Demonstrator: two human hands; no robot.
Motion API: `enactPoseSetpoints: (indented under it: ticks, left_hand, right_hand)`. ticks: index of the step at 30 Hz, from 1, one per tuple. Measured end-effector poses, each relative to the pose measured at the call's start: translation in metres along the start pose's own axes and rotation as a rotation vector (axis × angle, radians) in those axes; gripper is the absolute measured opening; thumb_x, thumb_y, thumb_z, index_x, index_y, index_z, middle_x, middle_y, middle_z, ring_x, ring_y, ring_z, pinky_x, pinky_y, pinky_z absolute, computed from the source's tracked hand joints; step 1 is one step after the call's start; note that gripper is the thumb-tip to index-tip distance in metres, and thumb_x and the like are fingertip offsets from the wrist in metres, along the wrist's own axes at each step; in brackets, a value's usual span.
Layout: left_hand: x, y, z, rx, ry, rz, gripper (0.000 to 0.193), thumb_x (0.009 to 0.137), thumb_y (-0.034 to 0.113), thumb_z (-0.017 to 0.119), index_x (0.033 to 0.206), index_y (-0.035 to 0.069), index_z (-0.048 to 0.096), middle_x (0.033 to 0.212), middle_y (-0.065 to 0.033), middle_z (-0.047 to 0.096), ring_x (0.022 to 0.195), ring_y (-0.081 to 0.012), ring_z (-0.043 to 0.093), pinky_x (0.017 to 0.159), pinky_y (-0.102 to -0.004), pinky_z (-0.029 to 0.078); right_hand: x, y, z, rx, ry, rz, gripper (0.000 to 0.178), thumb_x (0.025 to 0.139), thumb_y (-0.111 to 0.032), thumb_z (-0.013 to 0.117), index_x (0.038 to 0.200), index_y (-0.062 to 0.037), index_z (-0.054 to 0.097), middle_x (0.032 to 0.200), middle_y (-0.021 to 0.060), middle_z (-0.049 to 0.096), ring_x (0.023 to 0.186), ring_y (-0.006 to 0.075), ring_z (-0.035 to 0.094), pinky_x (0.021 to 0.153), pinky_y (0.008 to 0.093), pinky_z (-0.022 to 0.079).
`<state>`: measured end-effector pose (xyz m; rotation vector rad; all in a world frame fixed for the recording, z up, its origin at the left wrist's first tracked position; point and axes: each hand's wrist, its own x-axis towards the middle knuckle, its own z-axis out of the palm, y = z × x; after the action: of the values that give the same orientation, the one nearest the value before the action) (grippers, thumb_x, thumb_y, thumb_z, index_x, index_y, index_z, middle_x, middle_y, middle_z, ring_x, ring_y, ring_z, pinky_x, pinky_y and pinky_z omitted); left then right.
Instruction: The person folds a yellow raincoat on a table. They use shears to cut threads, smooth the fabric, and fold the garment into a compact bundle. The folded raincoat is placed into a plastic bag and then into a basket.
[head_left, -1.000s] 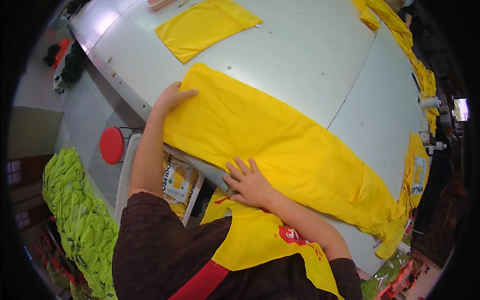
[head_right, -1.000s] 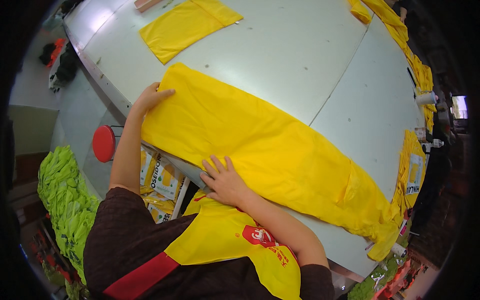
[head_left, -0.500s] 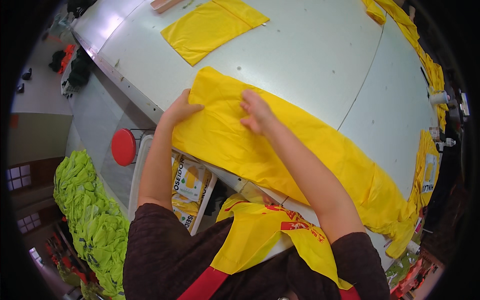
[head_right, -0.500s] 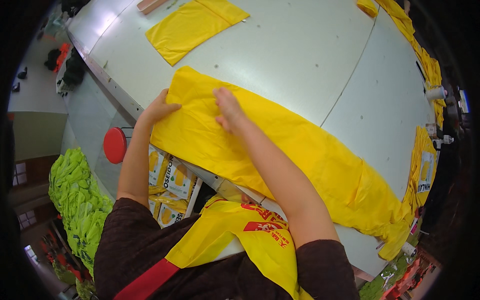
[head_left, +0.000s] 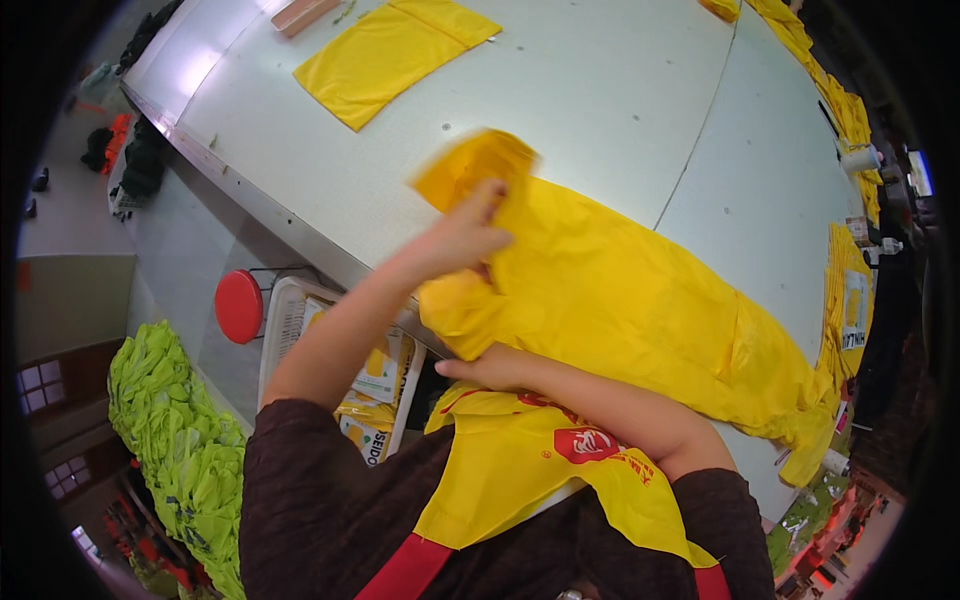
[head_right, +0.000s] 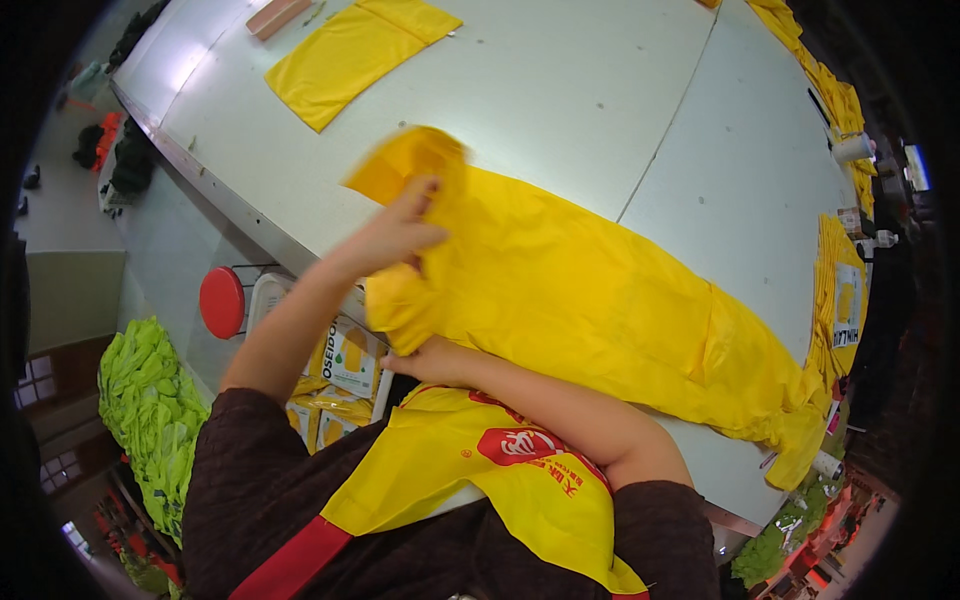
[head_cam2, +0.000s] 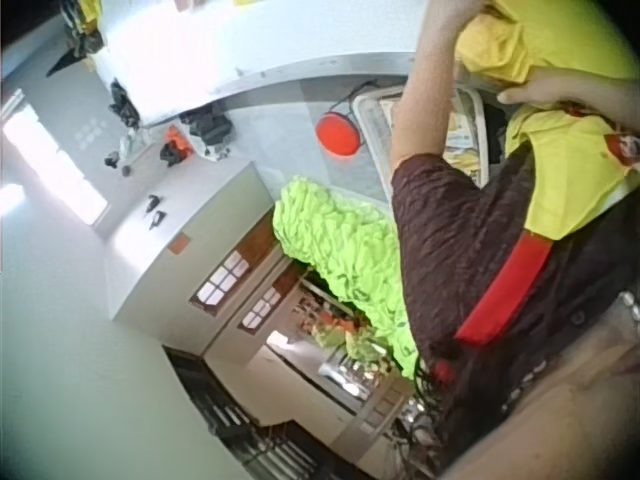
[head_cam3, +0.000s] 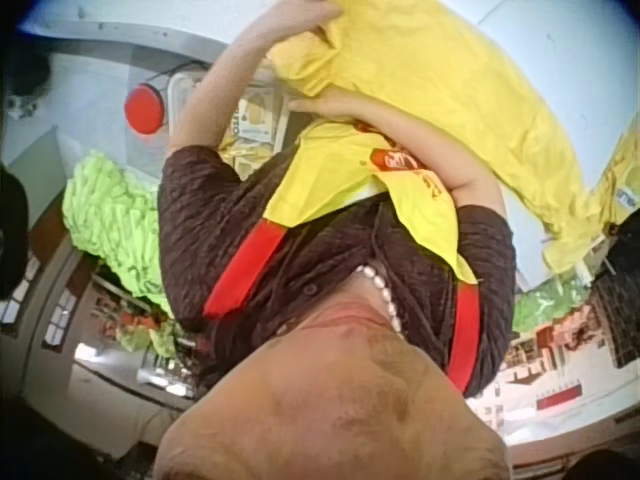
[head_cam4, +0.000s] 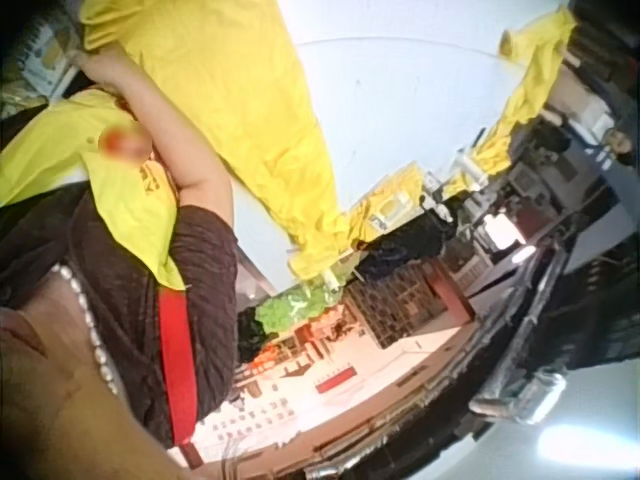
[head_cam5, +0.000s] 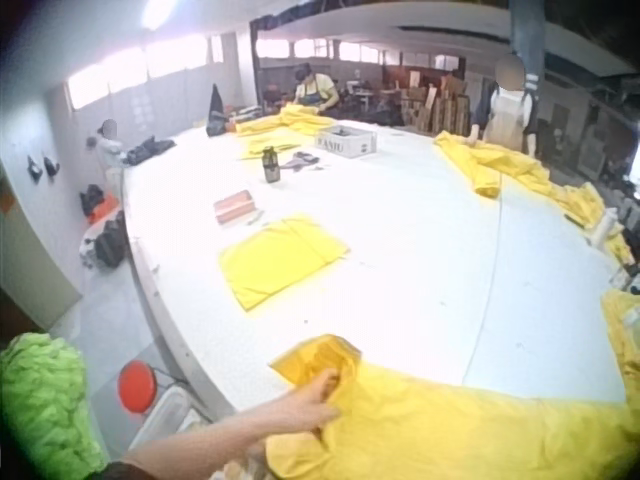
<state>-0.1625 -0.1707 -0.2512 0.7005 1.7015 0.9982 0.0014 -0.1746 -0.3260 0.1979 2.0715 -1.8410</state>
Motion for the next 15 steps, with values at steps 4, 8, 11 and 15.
enactPoseSetpoints:
  ticks: [4, 8, 11, 15]
  left_hand:
    - [0.054, -0.054, 0.081, 0.614, 0.125, 0.125, 0.051, 0.078, 0.022, 0.058, 0.122, 0.001, 0.042, 0.116, -0.0186, 0.051, 0.095, -0.0365, 0.058, 0.07, -0.0441, 0.05]
    - [0.045, -0.079, 0.13, 0.8, 0.318, 0.298, 0.051, 0.078, 0.026, 0.06, 0.118, -0.001, 0.045, 0.111, -0.0202, 0.053, 0.095, -0.033, 0.056, 0.082, -0.0423, 0.045]
    - [0.019, -0.096, 0.146, 0.228, 0.381, 0.827, 0.028, 0.072, 0.012, 0.06, 0.098, 0.003, 0.057, 0.08, -0.0144, 0.055, 0.079, -0.0304, 0.054, 0.078, -0.039, 0.044]
    - [-0.032, -0.079, 0.1, 0.746, 0.269, 0.761, 0.028, 0.068, 0.009, 0.062, 0.095, 0.006, 0.058, 0.086, -0.0132, 0.058, 0.083, -0.0307, 0.055, 0.081, -0.0408, 0.043]
  right_hand:
    - [-0.051, -0.039, -0.028, -0.162, -0.202, -0.023, 0.047, 0.083, -0.03, 0.057, 0.119, -0.0006, 0.05, 0.108, 0.0196, 0.058, 0.1, 0.0268, 0.057, 0.087, 0.0332, 0.042]
    - [-0.067, -0.065, -0.071, 0.065, 0.216, -0.154, 0.033, 0.085, -0.02, 0.054, 0.112, -0.0006, 0.055, 0.093, 0.0185, 0.061, 0.082, 0.0241, 0.06, 0.078, 0.0316, 0.046]
    - [-0.037, -0.075, -0.091, -0.348, 0.757, -0.276, 0.035, 0.084, -0.015, 0.054, 0.116, -0.0024, 0.05, 0.113, 0.0182, 0.054, 0.093, 0.0292, 0.056, 0.078, 0.0353, 0.047]
    - [0.005, 0.01, -0.111, -0.723, 0.687, -0.147, 0.037, 0.082, -0.012, 0.052, 0.117, -0.0014, 0.046, 0.125, 0.0168, 0.043, 0.102, 0.0335, 0.051, 0.078, 0.0397, 0.048]
